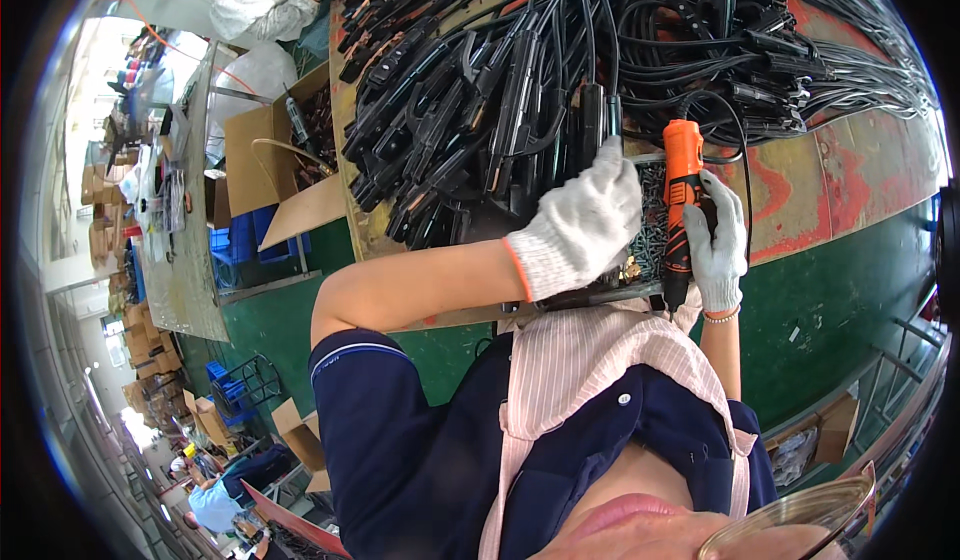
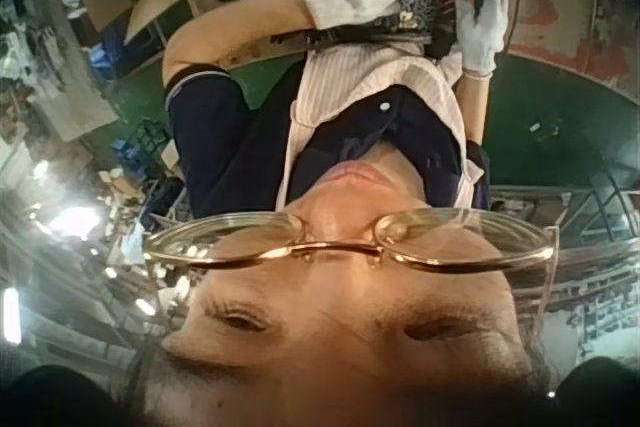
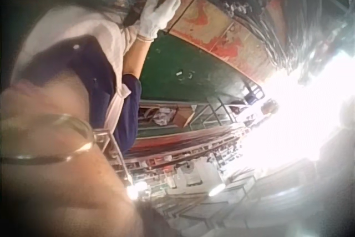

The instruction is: The person screws a small metal component onto a black plastic tube using an electric screwdriver.

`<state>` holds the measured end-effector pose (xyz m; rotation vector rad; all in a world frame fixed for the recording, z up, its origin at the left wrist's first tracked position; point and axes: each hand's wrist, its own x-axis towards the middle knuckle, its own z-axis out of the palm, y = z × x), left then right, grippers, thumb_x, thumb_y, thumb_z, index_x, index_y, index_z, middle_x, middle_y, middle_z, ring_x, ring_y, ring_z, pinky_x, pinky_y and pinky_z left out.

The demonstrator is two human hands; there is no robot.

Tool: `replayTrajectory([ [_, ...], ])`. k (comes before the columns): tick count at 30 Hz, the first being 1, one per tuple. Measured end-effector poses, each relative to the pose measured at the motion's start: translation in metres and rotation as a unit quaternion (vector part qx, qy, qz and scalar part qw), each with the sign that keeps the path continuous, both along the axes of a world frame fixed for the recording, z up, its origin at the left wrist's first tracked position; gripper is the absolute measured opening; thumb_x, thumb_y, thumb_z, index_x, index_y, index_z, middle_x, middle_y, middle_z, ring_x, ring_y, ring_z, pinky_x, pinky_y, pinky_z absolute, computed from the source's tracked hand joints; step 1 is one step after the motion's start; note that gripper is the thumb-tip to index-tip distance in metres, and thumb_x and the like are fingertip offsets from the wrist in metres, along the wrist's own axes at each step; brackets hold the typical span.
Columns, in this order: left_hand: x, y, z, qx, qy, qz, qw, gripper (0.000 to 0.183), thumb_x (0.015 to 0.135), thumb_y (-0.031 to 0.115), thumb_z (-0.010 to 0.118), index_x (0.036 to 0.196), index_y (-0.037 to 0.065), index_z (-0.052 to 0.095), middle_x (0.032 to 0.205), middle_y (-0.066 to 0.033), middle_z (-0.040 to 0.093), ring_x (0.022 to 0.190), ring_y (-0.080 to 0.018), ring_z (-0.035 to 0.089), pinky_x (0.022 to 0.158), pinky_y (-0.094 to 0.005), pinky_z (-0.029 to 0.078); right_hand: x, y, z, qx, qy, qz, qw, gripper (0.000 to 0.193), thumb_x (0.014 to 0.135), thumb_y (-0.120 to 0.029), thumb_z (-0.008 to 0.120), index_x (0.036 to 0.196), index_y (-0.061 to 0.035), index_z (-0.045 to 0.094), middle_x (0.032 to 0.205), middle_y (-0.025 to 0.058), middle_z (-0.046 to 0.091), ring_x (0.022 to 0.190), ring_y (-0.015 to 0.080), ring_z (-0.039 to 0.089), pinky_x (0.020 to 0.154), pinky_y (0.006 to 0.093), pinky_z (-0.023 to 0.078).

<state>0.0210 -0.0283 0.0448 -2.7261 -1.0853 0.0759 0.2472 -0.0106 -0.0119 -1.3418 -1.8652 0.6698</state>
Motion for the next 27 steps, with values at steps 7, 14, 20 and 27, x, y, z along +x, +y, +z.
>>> replayTrajectory([
  [7, 0.017, -0.003, -0.014, -0.118, -0.05, 0.061, 0.99, 0.038, 0.078, 0.04, 0.063, 0.096, 0.008, 0.073, 0.103, -0.0062, 0.065, 0.115, -0.0284, 0.052, 0.115, -0.0477, 0.028, 0.002, 0.001, -0.003, 0.021, 0.008, 0.007, 1.0, 0.038, 0.09, -0.007, 0.065, 0.127, -0.0005, 0.058, 0.121, 0.0168, 0.061, 0.108, 0.0292, 0.061, 0.092, 0.0367, 0.049],
  [14, 0.027, 0.047, -0.001, -0.213, 0.033, 0.057, 0.975, 0.031, 0.079, 0.042, 0.065, 0.086, 0.013, 0.071, 0.093, -0.004, 0.069, 0.092, -0.0238, 0.061, 0.09, -0.0357, 0.045, 0.003, 0.0, -0.004, 0.003, 0.039, 0.002, 0.999, 0.037, 0.088, -0.009, 0.067, 0.124, -0.0019, 0.06, 0.119, 0.015, 0.062, 0.102, 0.0268, 0.063, 0.09, 0.0355, 0.05],
  [20, 0.037, 0.037, -0.004, -0.219, 0.098, 0.151, 0.959, 0.047, 0.08, 0.051, 0.068, 0.098, 0.008, 0.074, 0.103, -0.0119, 0.067, 0.108, -0.0315, 0.056, 0.085, -0.0426, 0.054, 0.004, -0.003, -0.003, 0.023, 0.048, -0.004, 0.999, 0.037, 0.088, -0.009, 0.068, 0.123, -0.0019, 0.06, 0.117, 0.015, 0.063, 0.1, 0.0264, 0.064, 0.088, 0.0353, 0.051],
  [27, 0.008, 0.048, 0.077, -0.286, 0.192, 0.176, 0.922, 0.054, 0.082, 0.057, 0.064, 0.101, 0.007, 0.075, 0.097, -0.0134, 0.07, 0.104, -0.0298, 0.06, 0.088, -0.0408, 0.052, 0.003, -0.001, -0.006, 0.016, 0.059, 0.007, 0.998, 0.037, 0.087, -0.011, 0.069, 0.122, -0.0019, 0.061, 0.114, 0.0159, 0.063, 0.097, 0.0279, 0.064, 0.086, 0.0352, 0.051],
])
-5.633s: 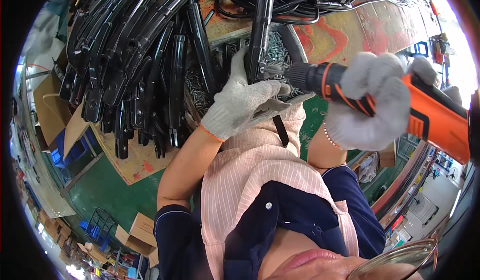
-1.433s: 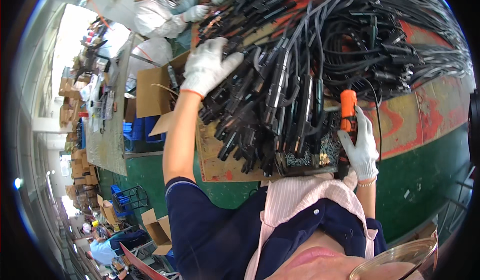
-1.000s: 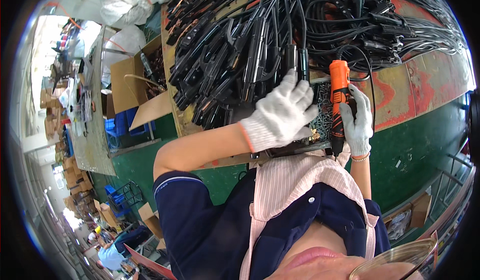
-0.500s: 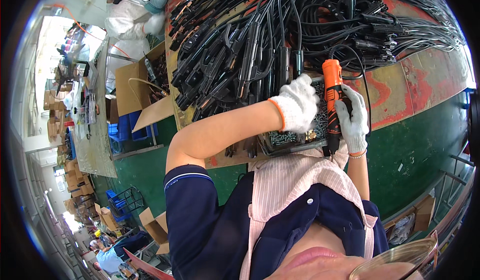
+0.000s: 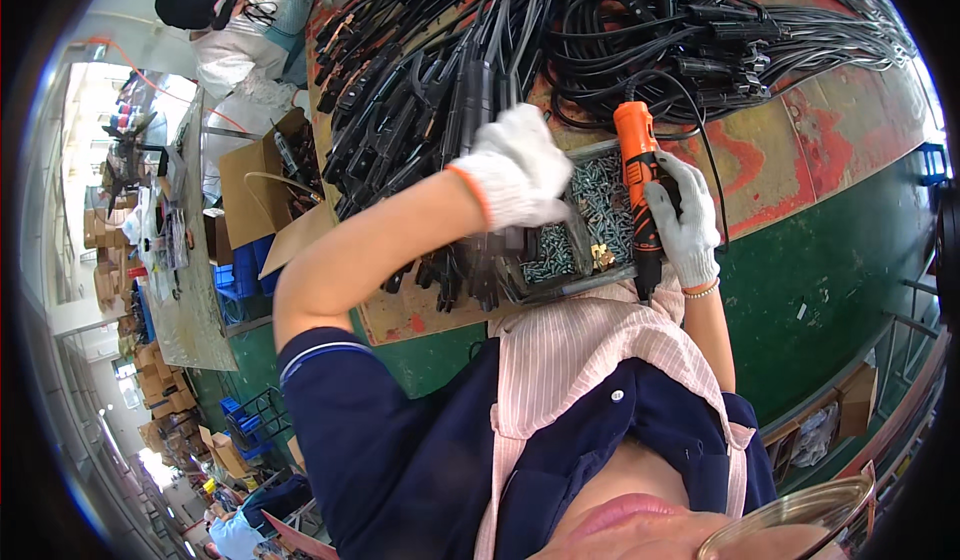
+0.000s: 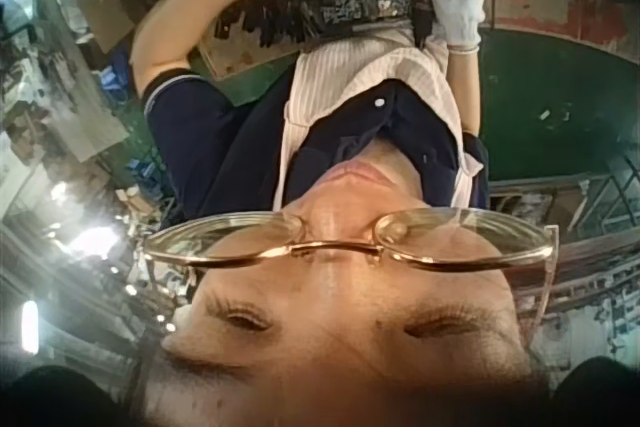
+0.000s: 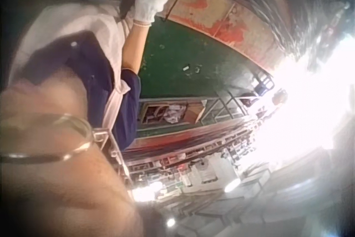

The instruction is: The person screws a small metal component onto a black plastic tube using an electric screwdriver.

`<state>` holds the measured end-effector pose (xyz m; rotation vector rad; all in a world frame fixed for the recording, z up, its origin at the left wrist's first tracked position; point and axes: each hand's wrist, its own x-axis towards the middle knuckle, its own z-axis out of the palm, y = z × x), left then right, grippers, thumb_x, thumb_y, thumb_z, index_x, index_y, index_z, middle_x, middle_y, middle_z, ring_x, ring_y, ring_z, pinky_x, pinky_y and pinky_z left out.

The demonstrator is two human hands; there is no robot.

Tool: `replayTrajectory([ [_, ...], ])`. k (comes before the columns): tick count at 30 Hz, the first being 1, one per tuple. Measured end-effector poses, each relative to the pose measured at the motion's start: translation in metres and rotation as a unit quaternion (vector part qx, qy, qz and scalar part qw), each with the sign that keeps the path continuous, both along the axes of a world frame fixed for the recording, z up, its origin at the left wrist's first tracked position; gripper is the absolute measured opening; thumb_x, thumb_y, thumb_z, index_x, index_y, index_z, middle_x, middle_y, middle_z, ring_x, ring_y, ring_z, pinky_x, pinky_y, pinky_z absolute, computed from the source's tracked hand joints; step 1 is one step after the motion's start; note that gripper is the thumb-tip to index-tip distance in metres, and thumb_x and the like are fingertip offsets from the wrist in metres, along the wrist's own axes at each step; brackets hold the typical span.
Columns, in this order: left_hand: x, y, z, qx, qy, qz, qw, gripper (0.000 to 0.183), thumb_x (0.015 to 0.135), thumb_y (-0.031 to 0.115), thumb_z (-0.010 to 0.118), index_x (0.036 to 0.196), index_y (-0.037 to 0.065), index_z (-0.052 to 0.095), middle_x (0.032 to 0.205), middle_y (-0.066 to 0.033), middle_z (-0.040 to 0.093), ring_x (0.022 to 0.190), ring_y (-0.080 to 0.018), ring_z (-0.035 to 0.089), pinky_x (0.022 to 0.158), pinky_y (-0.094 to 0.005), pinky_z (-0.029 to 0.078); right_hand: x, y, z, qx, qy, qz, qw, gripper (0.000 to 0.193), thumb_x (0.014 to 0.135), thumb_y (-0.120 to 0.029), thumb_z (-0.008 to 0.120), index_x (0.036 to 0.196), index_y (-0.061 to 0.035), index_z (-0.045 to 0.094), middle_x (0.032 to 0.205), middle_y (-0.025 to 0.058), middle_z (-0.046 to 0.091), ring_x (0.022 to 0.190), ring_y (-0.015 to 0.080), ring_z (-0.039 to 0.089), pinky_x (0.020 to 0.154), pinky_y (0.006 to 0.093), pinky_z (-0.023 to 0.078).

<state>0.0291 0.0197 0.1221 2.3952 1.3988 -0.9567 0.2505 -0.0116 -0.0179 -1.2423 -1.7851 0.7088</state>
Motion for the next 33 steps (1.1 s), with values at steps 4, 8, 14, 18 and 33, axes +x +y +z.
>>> replayTrajectory([
  [4, -0.054, -0.013, 0.01, 0.124, -0.021, -0.093, 0.988, 0.037, 0.081, 0.055, 0.065, 0.094, 0.021, 0.074, 0.078, -0.0042, 0.069, 0.083, -0.0217, 0.064, 0.081, -0.0374, 0.046, 0.003, 0.004, 0.0, 0.011, -0.002, -0.009, 1.0, 0.037, 0.087, -0.011, 0.069, 0.122, -0.0012, 0.061, 0.114, 0.0153, 0.063, 0.097, 0.0272, 0.064, 0.085, 0.035, 0.051],
  [8, -0.091, -0.015, 0.018, 0.146, -0.058, -0.098, 0.983, 0.04, 0.077, 0.044, 0.071, 0.111, 0.022, 0.07, 0.079, -0.0022, 0.069, 0.081, -0.0212, 0.066, 0.074, -0.0369, 0.045, -0.001, 0.006, 0.004, -0.011, 0.009, 0.002, 1.0, 0.037, 0.087, -0.01, 0.069, 0.122, -0.0008, 0.061, 0.115, 0.0162, 0.063, 0.1, 0.0269, 0.064, 0.087, 0.0348, 0.051],
  [14, -0.142, -0.045, -0.003, 0.351, -0.182, -0.001, 0.918, 0.072, 0.076, 0.04, 0.076, 0.138, 0.014, 0.05, 0.139, -0.0143, 0.044, 0.127, -0.037, 0.045, 0.107, -0.0504, 0.037, 0.001, 0.004, 0.002, -0.017, -0.023, 0.003, 1.0, 0.036, 0.087, -0.006, 0.066, 0.122, 0.0003, 0.06, 0.118, 0.0177, 0.062, 0.108, 0.0312, 0.06, 0.094, 0.0373, 0.048],
  [18, -0.161, -0.044, 0.018, 0.264, -0.32, 0.072, 0.907, 0.06, 0.082, 0.031, 0.072, 0.134, 0.008, 0.054, 0.136, -0.0197, 0.052, 0.127, -0.0394, 0.048, 0.108, -0.0482, 0.037, 0.005, -0.004, -0.005, 0.046, -0.031, -0.006, 0.998, 0.038, 0.088, -0.004, 0.065, 0.124, 0.0007, 0.059, 0.118, 0.0184, 0.062, 0.108, 0.033, 0.059, 0.093, 0.0386, 0.049],
  [33, -0.335, 0.087, -0.097, 0.23, -0.076, 0.289, 0.926, 0.036, 0.087, 0.032, 0.057, 0.122, 0.029, 0.063, 0.117, -0.0143, 0.061, 0.111, -0.0333, 0.058, 0.094, -0.0428, 0.048, 0.008, -0.007, -0.011, 0.034, -0.088, -0.038, 0.995, 0.031, 0.09, -0.004, 0.059, 0.121, 0.0015, 0.06, 0.114, 0.0161, 0.061, 0.101, 0.0278, 0.06, 0.089, 0.0363, 0.048],
])
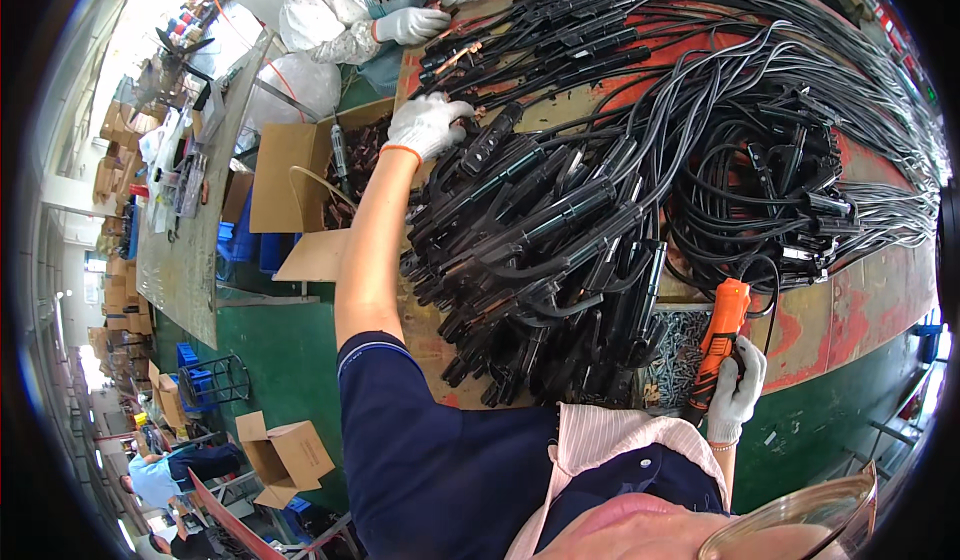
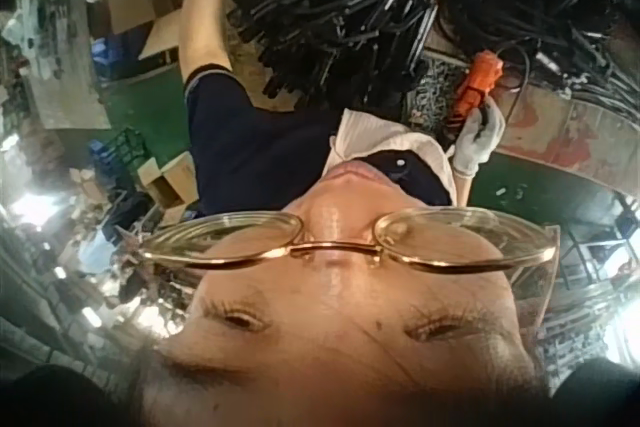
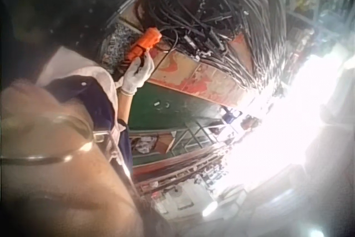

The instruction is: The person screws a small metal component onto a black plastic tube using an electric screwdriver.

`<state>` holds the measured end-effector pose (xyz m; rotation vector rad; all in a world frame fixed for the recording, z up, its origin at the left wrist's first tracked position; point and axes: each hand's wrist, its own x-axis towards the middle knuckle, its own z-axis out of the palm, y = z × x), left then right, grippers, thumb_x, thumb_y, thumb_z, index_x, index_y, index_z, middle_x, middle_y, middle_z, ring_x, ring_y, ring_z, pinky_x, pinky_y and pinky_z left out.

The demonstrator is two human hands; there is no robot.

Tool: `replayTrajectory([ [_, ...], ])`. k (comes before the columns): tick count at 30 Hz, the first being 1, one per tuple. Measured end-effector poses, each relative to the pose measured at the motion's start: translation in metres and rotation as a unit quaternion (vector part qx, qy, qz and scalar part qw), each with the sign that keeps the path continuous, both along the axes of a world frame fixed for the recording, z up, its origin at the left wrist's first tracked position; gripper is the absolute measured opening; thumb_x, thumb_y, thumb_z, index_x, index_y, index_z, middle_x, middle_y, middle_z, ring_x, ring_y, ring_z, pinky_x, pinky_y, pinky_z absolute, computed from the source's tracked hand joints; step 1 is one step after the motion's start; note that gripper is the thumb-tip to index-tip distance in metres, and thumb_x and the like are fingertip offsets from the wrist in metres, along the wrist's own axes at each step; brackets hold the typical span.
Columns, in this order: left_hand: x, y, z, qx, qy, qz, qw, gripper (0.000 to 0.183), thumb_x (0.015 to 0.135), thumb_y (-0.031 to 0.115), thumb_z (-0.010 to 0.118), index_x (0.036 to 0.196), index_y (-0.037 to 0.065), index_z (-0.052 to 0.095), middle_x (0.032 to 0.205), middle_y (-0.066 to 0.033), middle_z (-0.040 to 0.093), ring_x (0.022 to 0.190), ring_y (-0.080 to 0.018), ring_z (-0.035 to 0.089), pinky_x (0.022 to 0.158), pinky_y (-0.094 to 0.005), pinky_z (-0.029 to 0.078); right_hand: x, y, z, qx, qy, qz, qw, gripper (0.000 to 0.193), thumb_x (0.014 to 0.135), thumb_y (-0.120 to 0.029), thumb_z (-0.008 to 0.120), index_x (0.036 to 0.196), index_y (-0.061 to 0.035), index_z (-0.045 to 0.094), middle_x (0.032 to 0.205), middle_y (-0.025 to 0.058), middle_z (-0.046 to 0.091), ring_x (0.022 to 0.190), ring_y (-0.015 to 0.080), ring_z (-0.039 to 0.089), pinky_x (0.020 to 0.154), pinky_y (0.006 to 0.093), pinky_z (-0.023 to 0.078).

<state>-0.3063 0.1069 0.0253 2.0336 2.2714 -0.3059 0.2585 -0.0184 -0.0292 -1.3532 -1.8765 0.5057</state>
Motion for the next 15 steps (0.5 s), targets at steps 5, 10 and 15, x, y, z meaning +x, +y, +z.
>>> replayTrajectory([
  [5, -0.001, 0.007, -0.015, 0.028, 0.053, -0.09, 0.994, 0.035, 0.086, 0.025, 0.061, 0.119, 0.034, 0.065, 0.111, -0.0089, 0.062, 0.108, -0.0282, 0.06, 0.088, -0.0391, 0.051, -0.001, 0.003, 0.001, -0.01, 0.009, 0.003, 1.0, 0.031, 0.089, -0.004, 0.059, 0.12, 0.0019, 0.06, 0.113, 0.0171, 0.061, 0.103, 0.0287, 0.06, 0.091, 0.0371, 0.047],
  [10, -0.002, 0.012, -0.012, -0.041, 0.131, -0.118, 0.983, 0.038, 0.094, 0.025, 0.051, 0.13, 0.035, 0.058, 0.116, -0.011, 0.061, 0.109, -0.0293, 0.059, 0.092, -0.0399, 0.048, -0.005, 0.004, 0.005, -0.022, 0.021, 0.003, 1.0, 0.03, 0.09, -0.005, 0.059, 0.119, 0.0021, 0.06, 0.113, 0.0168, 0.061, 0.103, 0.0293, 0.06, 0.092, 0.0381, 0.047],
  [15, 0.02, 0.028, 0.02, -0.029, 0.237, -0.157, 0.958, 0.027, 0.083, 0.027, 0.063, 0.108, 0.019, 0.07, 0.105, -0.01, 0.064, 0.107, -0.027, 0.06, 0.09, -0.0412, 0.05, -0.003, 0.004, 0.002, 0.005, 0.005, 0.019, 1.0, 0.031, 0.091, -0.008, 0.061, 0.121, 0.0003, 0.059, 0.114, 0.0166, 0.062, 0.103, 0.0295, 0.06, 0.09, 0.0374, 0.049],
])
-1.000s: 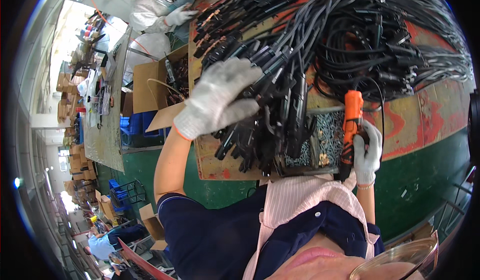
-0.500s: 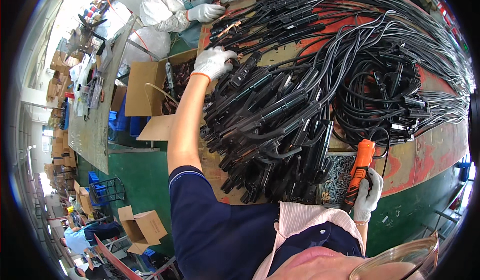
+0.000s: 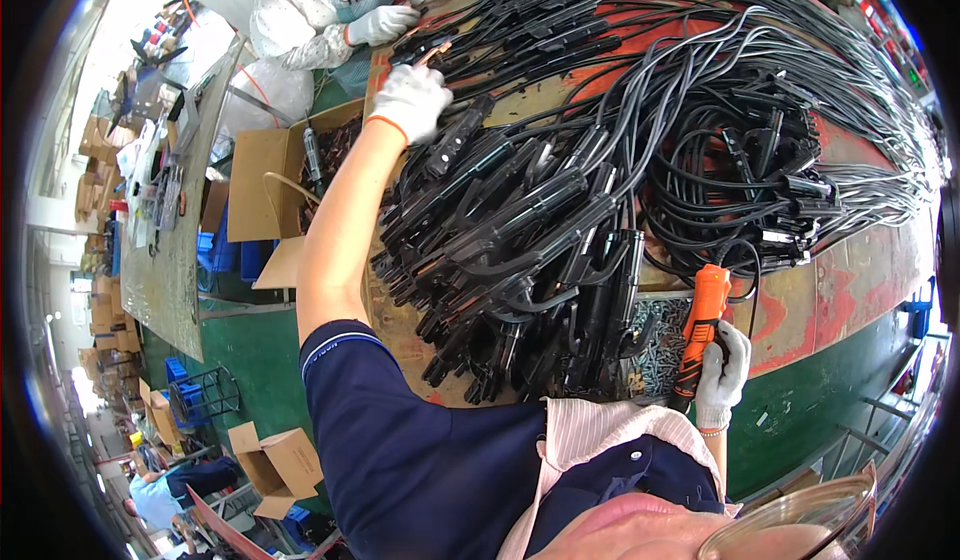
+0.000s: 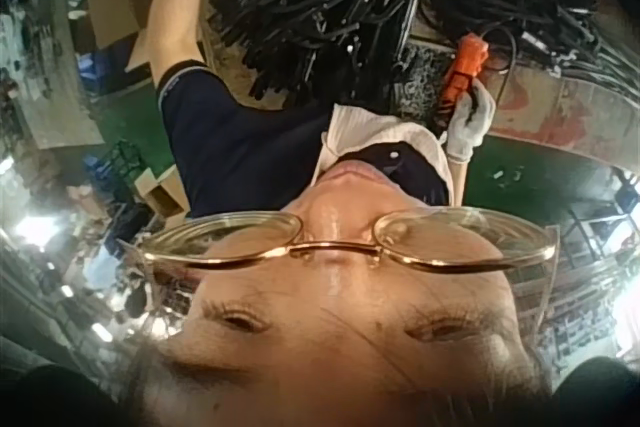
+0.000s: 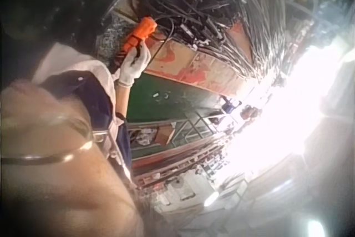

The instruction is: The person screws a small metal component onto a black plastic tube using an electric screwdriver.

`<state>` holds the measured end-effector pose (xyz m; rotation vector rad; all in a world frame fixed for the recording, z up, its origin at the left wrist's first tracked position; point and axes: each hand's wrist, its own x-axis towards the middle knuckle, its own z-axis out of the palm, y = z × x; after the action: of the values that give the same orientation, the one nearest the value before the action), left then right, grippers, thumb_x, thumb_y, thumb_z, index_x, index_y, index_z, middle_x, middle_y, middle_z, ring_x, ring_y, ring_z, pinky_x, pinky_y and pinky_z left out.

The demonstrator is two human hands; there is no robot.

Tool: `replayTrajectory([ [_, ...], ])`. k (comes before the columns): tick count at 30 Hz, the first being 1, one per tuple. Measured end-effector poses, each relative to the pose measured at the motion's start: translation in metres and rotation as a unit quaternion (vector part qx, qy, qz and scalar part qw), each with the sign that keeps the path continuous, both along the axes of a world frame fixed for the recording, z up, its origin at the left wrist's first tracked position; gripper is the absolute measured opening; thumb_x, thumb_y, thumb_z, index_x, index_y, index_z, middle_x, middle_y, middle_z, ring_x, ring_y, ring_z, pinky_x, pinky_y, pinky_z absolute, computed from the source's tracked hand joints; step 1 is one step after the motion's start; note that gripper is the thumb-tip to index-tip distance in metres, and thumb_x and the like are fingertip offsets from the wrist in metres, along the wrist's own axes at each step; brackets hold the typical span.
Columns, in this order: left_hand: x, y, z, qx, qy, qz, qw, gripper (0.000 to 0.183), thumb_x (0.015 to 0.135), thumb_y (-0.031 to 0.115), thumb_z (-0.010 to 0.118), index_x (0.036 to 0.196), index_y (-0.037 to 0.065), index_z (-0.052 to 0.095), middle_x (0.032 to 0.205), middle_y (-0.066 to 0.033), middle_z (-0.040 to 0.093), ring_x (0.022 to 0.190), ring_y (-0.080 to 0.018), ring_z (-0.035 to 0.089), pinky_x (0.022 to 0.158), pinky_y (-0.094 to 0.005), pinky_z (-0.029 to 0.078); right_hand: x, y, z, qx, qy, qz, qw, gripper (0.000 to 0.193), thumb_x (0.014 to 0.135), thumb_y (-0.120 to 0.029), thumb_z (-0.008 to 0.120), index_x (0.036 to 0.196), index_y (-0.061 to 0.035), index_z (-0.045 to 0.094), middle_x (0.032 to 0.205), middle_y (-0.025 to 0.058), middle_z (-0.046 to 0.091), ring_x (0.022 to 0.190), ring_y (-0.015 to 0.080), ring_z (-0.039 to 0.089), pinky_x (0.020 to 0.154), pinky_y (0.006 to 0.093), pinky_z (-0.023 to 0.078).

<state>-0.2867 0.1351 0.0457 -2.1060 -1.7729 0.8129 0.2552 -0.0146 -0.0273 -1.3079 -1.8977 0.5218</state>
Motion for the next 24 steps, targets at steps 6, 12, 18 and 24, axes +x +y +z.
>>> replayTrajectory([
  [6, 0.008, 0.001, 0.084, 0.201, -0.18, 0.062, 0.961, 0.035, 0.088, 0.044, 0.061, 0.116, 0.024, 0.069, 0.107, -0.012, 0.068, 0.111, -0.0304, 0.059, 0.091, -0.0436, 0.049, -0.001, -0.004, 0.013, -0.051, 0.041, -0.01, 0.998, 0.029, 0.089, -0.001, 0.057, 0.118, 0.0012, 0.059, 0.115, 0.0146, 0.061, 0.106, 0.0265, 0.059, 0.095, 0.0357, 0.046],
  [12, 0.094, -0.009, 0.155, 0.333, -0.163, -0.098, 0.924, 0.034, 0.084, 0.045, 0.066, 0.102, 0.018, 0.073, 0.092, -0.008, 0.07, 0.091, -0.0273, 0.067, 0.082, -0.0404, 0.051, 0.001, 0.025, 0.041, 0.06, 0.0, 0.063, 0.996, 0.042, 0.084, 0.002, 0.066, 0.125, 0.0, 0.058, 0.116, 0.0158, 0.059, 0.095, 0.0259, 0.059, 0.082, 0.0348, 0.05],
  [18, 0.177, -0.022, 0.193, 0.356, -0.256, -0.183, 0.88, 0.023, 0.08, 0.028, 0.074, 0.096, 0.013, 0.073, 0.084, -0.0111, 0.068, 0.083, -0.0306, 0.066, 0.077, -0.0386, 0.051, -0.073, 0.187, 0.115, 0.146, -0.044, 0.098, 0.983, 0.058, 0.086, -0.027, 0.07, 0.137, -0.0086, 0.05, 0.131, 0.0162, 0.055, 0.117, 0.0337, 0.056, 0.097, 0.0394, 0.047],
  [24, 0.213, -0.022, 0.19, 0.355, -0.314, -0.196, 0.858, 0.03, 0.081, 0.035, 0.073, 0.099, 0.011, 0.074, 0.082, -0.0113, 0.066, 0.081, -0.0295, 0.066, 0.075, -0.0392, 0.051, -0.129, 0.335, 0.068, 0.089, -0.171, -0.035, 0.981, 0.082, 0.082, -0.033, 0.071, 0.15, -0.0242, 0.027, 0.144, 0.0125, 0.045, 0.13, 0.0366, 0.045, 0.106, 0.0441, 0.044],
])
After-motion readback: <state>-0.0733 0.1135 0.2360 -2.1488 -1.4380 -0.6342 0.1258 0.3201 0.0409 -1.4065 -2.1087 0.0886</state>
